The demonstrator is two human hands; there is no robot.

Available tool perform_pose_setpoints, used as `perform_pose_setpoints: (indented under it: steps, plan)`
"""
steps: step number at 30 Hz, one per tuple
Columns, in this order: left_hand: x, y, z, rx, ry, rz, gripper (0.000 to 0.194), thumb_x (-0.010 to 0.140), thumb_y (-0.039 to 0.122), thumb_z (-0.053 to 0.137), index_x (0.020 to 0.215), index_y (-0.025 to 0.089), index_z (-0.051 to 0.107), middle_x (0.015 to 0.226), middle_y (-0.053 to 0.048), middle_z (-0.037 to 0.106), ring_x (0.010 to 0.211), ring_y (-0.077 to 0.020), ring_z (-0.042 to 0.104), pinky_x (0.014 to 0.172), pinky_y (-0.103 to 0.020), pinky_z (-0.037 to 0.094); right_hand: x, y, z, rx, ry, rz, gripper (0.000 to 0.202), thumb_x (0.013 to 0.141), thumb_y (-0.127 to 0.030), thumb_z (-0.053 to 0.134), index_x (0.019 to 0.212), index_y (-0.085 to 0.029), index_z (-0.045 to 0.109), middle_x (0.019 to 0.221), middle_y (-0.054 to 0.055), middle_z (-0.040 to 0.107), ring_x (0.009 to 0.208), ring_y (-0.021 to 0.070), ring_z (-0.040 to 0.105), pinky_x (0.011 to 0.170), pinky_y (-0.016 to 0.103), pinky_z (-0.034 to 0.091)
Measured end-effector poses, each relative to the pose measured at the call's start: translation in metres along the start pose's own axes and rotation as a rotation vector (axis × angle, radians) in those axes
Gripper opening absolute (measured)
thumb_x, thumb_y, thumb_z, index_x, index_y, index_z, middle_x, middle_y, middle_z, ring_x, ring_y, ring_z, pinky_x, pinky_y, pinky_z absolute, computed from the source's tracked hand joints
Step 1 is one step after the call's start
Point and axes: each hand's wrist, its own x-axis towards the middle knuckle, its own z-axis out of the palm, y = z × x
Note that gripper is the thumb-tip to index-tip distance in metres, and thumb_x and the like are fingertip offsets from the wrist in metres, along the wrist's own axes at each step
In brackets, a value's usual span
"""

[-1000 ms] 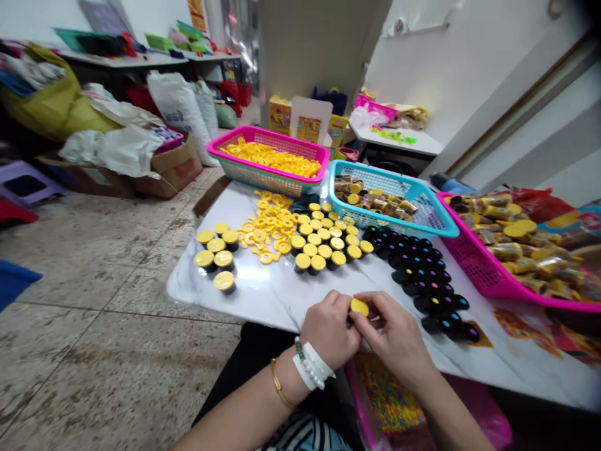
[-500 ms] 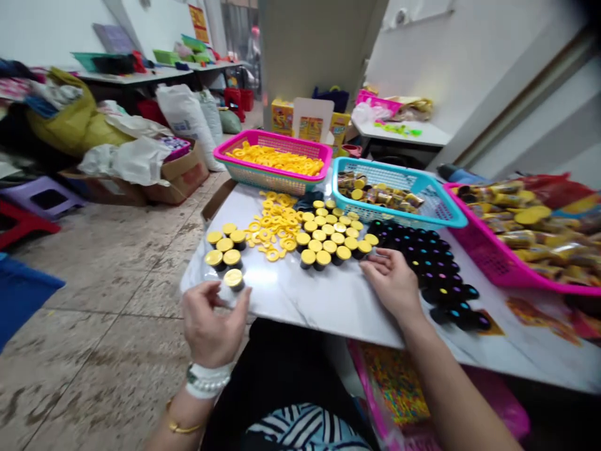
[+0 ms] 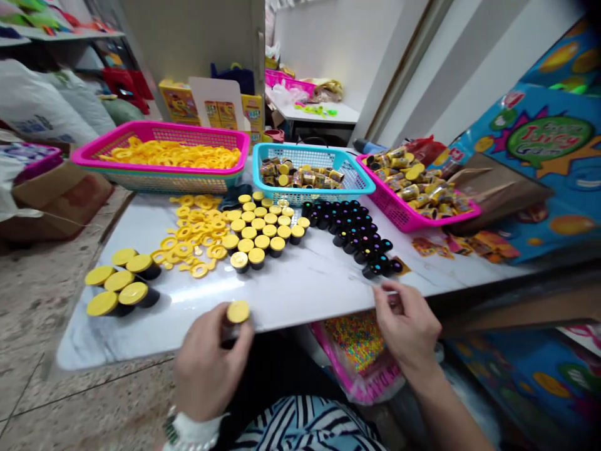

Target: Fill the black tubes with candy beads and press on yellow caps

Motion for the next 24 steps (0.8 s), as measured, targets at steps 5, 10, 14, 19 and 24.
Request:
perform_pose_setpoints:
  steps: [5,10,14,19,24]
  plan:
    - [0.029,0.067,0.051,-0.229,-0.209,0.154,0.022,0.086,0.026,0.059,0.105,0.016,0.056,0.085,-0.005,0.065,0.076,-0.0197,0.062,0.072,-0.031,0.049,0.014,0.025,0.023,-0.180,0.057,0.054,0.029,0.086,-0.043,0.064,0.099,-0.017,0.062,0.078,0.003,0.067,0.054,0.0137,0.057,0.058,0.027,0.045]
    - [0.045,0.089,0.072,-0.317,-0.297,0.148,0.018,0.084,0.025,0.060,0.101,0.018,0.056,0.083,-0.004,0.064,0.075,-0.0195,0.060,0.069,-0.031,0.048,0.017,0.026,0.041,-0.240,0.075,0.087,0.028,0.084,-0.043,0.064,0.097,-0.018,0.061,0.071,0.001,0.066,0.054,0.0162,0.059,0.055,0.027,0.042]
    - [0.034,0.084,0.058,-0.395,-0.298,0.119,0.017,0.084,0.023,0.060,0.100,0.019,0.056,0.083,-0.003,0.063,0.076,-0.0180,0.060,0.069,-0.030,0.047,0.009,0.003,0.046,-0.078,0.002,0.060,0.029,0.083,-0.040,0.066,0.100,-0.018,0.059,0.056,-0.005,0.057,0.046,0.0139,0.057,0.050,0.025,0.041]
    - [0.019,0.077,0.037,-0.405,-0.290,0.088,0.018,0.085,0.024,0.061,0.101,0.019,0.058,0.083,-0.003,0.063,0.073,-0.0164,0.059,0.068,-0.028,0.047,0.006,-0.033,0.056,0.223,-0.169,0.018,0.034,0.084,-0.038,0.066,0.109,-0.019,0.055,0.073,-0.002,0.068,0.047,0.0109,0.058,0.052,0.023,0.046]
    - [0.018,0.079,0.024,-0.402,-0.261,0.110,0.019,0.086,0.023,0.062,0.103,0.019,0.057,0.081,-0.002,0.062,0.072,-0.0162,0.058,0.067,-0.029,0.048,0.008,-0.045,0.025,0.386,-0.299,0.072,0.039,0.084,-0.032,0.066,0.119,-0.020,0.053,0.100,0.005,0.069,0.053,0.0102,0.057,0.053,0.025,0.047]
